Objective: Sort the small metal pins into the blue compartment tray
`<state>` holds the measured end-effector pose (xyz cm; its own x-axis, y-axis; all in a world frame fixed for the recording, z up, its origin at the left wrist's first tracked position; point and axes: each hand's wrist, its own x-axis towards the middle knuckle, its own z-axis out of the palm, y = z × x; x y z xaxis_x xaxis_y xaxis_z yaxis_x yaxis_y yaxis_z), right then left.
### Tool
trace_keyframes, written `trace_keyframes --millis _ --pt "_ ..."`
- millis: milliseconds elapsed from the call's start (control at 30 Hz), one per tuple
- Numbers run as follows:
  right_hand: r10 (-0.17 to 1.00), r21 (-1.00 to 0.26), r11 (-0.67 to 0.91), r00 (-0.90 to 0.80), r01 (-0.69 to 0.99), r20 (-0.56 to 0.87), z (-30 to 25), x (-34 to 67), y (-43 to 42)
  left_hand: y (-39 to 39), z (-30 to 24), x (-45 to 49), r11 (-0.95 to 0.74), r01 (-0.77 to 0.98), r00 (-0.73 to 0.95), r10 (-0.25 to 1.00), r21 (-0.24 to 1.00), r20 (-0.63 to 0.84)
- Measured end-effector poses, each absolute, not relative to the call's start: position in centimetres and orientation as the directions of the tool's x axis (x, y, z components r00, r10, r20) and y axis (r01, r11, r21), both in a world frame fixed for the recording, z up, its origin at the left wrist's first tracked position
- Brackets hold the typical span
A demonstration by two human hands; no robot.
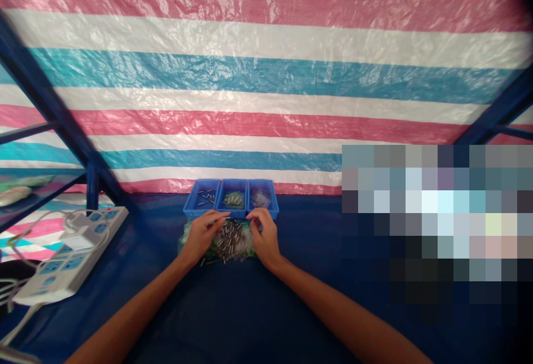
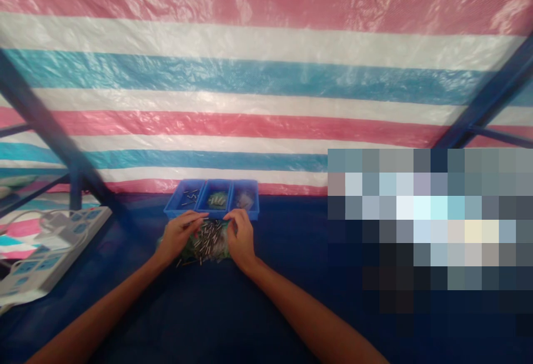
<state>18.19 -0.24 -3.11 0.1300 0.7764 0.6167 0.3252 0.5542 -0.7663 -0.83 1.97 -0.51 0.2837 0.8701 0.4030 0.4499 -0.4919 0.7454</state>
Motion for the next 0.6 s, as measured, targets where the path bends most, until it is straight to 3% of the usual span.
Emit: trace_keyframes --millis 200,433,600 --pt "0.772 -0.750 0.571 0.093 0.334 0.629 -3.20 18.07 -0.55 1.88 -0.82 -0.71 -0.430 0.416 0.231 0.902 0.801 0.364" --pt "0.780 -0.732 0.593 -0.014 0.336 0.626 -3.26 17.93 -0.76 1.30 -0.26 -0.99 -0.575 0.565 0.289 0.810 0.592 0.511" --pt "0.768 -0.715 0.616 -0.051 0.331 0.638 -3.42 17.83 -0.76 1.36 -1.07 -1.04 -0.618 0.616 0.350 0.770 0.489 0.533"
